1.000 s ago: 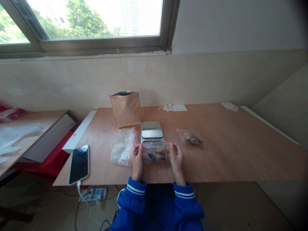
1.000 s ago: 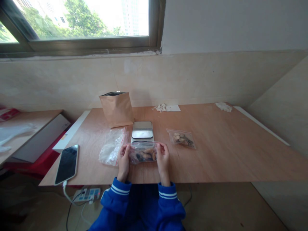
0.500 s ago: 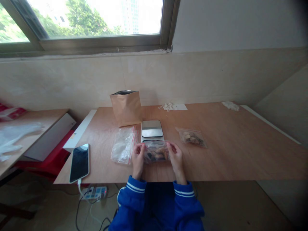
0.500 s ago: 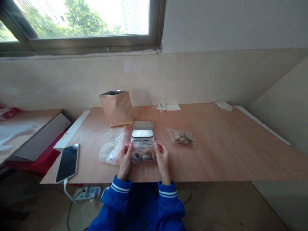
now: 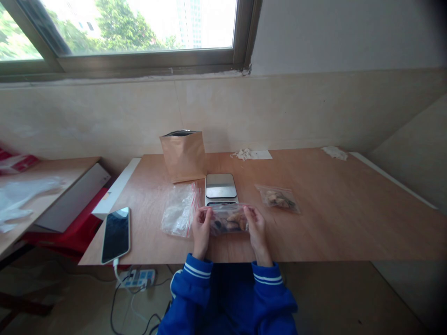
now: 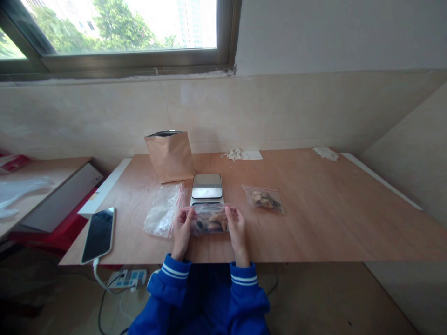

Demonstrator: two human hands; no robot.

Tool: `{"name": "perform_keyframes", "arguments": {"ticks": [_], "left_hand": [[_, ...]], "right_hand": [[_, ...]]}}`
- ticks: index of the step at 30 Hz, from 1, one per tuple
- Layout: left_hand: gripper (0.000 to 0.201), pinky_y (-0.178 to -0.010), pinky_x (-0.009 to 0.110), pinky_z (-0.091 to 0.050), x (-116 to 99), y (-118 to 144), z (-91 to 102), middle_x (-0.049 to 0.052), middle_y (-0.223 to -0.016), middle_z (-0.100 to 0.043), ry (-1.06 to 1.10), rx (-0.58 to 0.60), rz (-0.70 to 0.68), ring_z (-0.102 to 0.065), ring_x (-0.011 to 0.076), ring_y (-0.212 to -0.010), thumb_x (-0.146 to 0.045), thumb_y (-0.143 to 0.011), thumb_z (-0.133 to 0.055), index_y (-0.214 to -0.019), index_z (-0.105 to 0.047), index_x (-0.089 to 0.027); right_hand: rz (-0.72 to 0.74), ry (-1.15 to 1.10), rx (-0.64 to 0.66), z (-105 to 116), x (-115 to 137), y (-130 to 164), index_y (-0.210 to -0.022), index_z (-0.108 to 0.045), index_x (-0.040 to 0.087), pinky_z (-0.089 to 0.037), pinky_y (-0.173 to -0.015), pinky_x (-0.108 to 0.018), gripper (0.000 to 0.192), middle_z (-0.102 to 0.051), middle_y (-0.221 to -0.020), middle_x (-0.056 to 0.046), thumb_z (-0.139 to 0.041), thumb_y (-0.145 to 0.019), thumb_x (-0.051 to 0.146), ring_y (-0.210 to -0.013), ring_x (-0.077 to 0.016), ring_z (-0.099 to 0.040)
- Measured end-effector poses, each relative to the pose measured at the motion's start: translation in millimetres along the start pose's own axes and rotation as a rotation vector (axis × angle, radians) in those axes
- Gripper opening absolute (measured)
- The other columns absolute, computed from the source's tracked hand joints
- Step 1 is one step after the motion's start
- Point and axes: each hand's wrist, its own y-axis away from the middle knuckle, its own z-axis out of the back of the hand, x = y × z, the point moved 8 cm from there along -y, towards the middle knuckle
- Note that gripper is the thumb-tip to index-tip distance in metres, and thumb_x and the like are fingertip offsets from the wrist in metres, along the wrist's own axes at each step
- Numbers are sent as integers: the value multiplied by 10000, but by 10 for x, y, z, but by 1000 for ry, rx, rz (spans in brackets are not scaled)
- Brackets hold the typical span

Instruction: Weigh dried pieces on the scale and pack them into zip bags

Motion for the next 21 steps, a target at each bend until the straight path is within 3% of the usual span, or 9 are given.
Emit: {"name": "perform_keyframes", "arguments": {"ticks": [6,21], "left_hand": [[297,-737,276,-503,-15,27,-50,70,-816,-710,-27,63,32,-659,193,-820,-445,-802,-721,-866,-721,-155],[259,-778,286,-503,18,30,-12,58,-854,-734,46,57,90,-667,192,-846,-399,-757,-768,-852,-748,-159]], "right_hand": [[-8,5,118,-95,12,23,-883,-723,207,-534,-847,-365,307,-750,-886,-57,-717,-784,498,-873,-219,-691],[18,54,75,-43,-7,10,-868,-729,177,-526,-754,-327,338,-750,-833,-58,-722,-780,502,-789,-200,-679]]}}
